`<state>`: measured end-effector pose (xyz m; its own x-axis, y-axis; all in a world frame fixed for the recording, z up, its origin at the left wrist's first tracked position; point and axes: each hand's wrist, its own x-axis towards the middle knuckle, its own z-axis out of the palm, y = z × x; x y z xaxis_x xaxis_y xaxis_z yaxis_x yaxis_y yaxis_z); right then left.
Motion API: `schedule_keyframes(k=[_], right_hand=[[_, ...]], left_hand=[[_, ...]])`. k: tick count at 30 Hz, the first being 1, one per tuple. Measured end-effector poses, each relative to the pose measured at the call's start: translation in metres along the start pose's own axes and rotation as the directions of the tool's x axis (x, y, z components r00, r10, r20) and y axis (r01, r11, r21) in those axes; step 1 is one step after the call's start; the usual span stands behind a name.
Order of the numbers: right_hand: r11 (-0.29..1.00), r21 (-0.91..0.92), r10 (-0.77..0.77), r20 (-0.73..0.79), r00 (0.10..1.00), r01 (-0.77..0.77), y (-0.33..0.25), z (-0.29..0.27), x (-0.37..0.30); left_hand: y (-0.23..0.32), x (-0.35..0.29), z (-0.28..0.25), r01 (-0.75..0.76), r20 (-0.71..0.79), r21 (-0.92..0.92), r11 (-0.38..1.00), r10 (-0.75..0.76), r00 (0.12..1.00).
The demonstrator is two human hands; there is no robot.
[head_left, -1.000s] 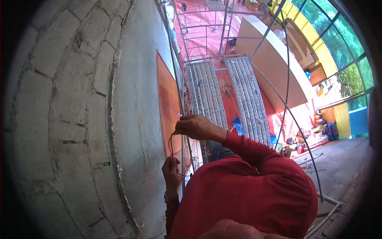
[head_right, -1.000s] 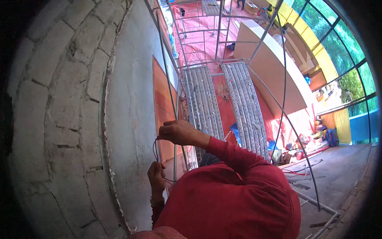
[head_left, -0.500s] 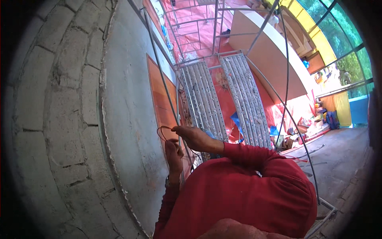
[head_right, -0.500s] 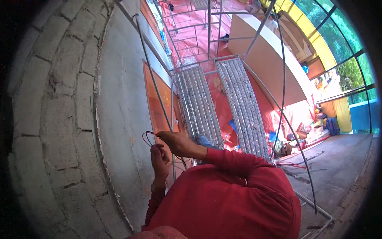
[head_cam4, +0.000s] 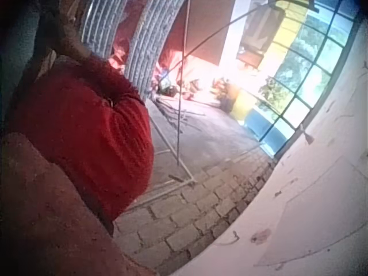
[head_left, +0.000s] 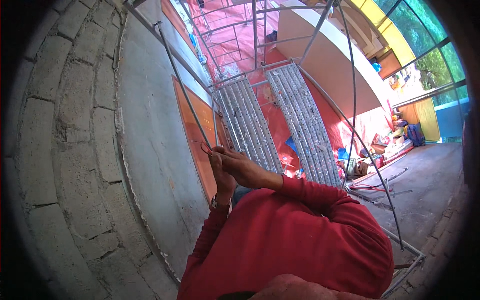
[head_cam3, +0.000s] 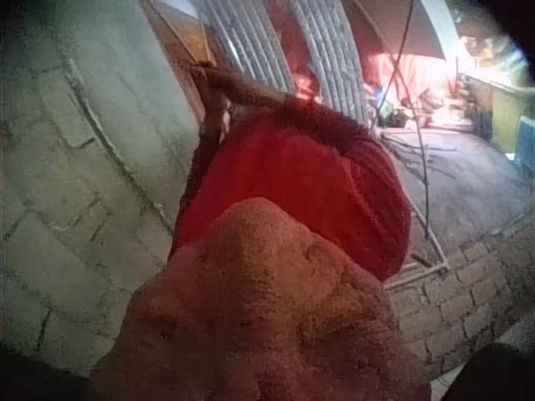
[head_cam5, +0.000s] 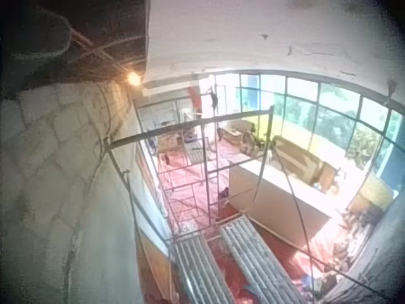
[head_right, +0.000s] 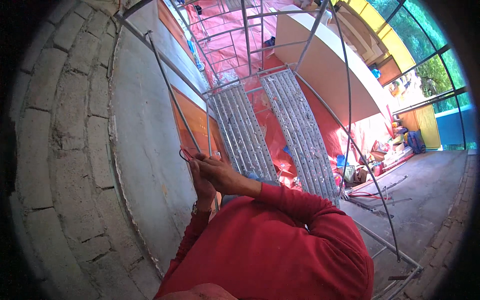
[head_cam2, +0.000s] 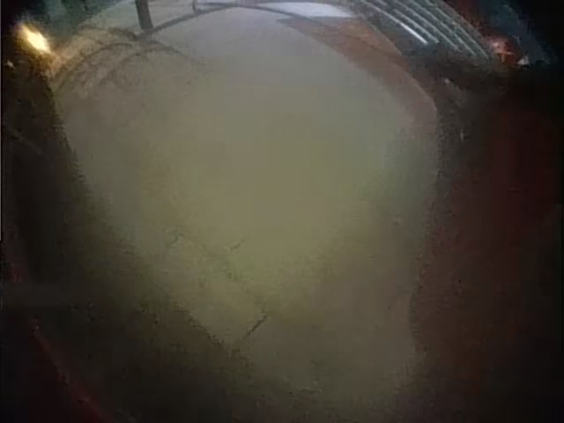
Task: The person is standing on a metal scaffolding and handling bundles of electrical wires. They pull the wires through, sort them into groups, and hold the wire bundles while balancing on the scaffolding structure.
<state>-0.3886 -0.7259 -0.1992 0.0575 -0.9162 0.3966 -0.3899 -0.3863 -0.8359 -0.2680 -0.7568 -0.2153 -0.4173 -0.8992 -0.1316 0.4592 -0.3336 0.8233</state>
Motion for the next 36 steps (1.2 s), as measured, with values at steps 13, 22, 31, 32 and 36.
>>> schedule_keyframes(k=[13, 22, 31, 32, 36], right_hand=[[0.868, 0.406, 0.296, 0.037, 0.955, -0.285, 0.004, -0.056, 0.037], [0.931, 0.209, 0.323, -0.094, 0.942, -0.298, 0.07, -0.098, 0.098], [0.92, 0.054, 0.386, 0.053, 0.921, -0.388, 0.149, -0.102, 0.16], [0.927, 0.098, 0.36, 0.05, 0.932, -0.363, 0.151, -0.106, 0.174], [0.925, -0.016, 0.38, 0.003, 0.925, -0.38, 0.151, -0.129, 0.22]], left_hand=[[0.003, 0.079, 0.013, 0.015, 0.049, 0.153, 0.988, -0.023, 0.999], [0.046, 0.164, -0.034, 0.121, 0.046, 0.37, 0.921, -0.148, 0.988], [0.091, 0.257, -0.028, 0.332, 0.246, 0.186, 0.925, -0.371, 0.895], [0.093, 0.27, -0.027, 0.329, 0.198, 0.272, 0.904, -0.388, 0.9], [0.109, 0.319, -0.009, 0.289, 0.169, 0.514, 0.808, -0.426, 0.889]])
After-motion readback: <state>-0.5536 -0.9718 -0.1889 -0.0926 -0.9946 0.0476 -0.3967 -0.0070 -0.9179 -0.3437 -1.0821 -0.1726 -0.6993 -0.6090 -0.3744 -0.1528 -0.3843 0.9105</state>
